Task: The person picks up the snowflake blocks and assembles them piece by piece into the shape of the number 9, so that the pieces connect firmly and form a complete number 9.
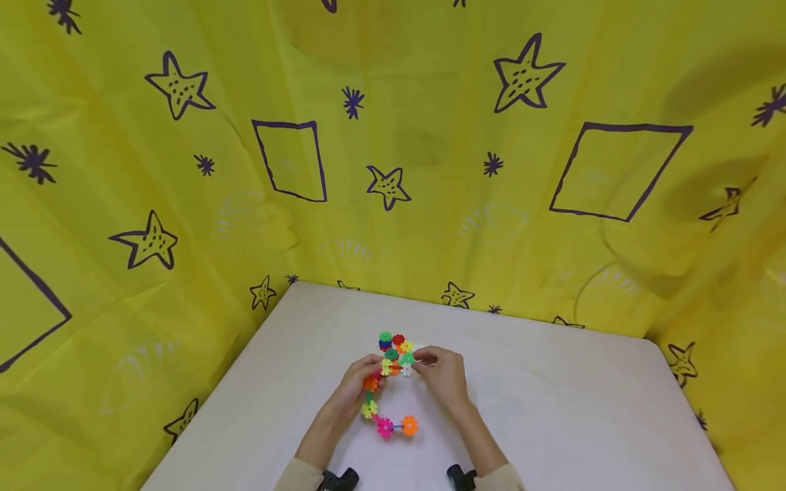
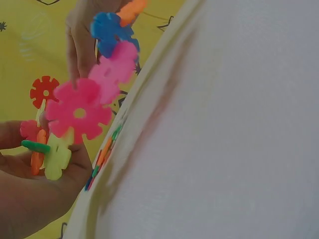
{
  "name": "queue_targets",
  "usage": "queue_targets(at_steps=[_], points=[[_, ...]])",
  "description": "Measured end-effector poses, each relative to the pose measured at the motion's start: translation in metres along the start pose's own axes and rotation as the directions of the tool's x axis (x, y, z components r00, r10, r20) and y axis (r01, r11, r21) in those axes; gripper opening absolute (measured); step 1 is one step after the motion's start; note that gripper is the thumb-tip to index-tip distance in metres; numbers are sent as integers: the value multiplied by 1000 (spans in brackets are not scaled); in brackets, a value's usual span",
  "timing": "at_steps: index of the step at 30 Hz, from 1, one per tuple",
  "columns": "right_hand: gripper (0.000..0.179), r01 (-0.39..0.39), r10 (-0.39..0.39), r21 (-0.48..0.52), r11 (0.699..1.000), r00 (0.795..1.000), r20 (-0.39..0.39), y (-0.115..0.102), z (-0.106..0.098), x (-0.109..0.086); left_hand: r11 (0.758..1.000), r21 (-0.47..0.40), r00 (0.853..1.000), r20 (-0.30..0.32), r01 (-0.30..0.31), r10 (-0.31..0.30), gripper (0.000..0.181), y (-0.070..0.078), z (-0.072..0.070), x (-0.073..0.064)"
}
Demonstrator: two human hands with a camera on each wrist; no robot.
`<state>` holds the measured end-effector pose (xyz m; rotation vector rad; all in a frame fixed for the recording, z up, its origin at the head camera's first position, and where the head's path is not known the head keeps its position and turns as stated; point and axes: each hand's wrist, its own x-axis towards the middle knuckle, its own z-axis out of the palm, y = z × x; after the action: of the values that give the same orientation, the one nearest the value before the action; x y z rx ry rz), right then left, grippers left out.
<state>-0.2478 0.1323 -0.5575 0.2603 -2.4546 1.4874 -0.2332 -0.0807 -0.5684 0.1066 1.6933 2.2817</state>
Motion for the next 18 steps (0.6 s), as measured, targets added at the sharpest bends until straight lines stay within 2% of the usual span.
queue_targets(at_steps=[8,13,18], points=[[20,-108,114,-162,981,993,25,13,-7,26,1000,5,1000,16,23,-23,8,-3,0,3],[31,-124,147,-290,949,988,56,20,-6,37,999,14,999,-1,34,-34,11,-3,1,2],[32,-129,169,-348,929,982,89,26,-4,43,999,18,999,-10,32,-31,10,-3,0,2]])
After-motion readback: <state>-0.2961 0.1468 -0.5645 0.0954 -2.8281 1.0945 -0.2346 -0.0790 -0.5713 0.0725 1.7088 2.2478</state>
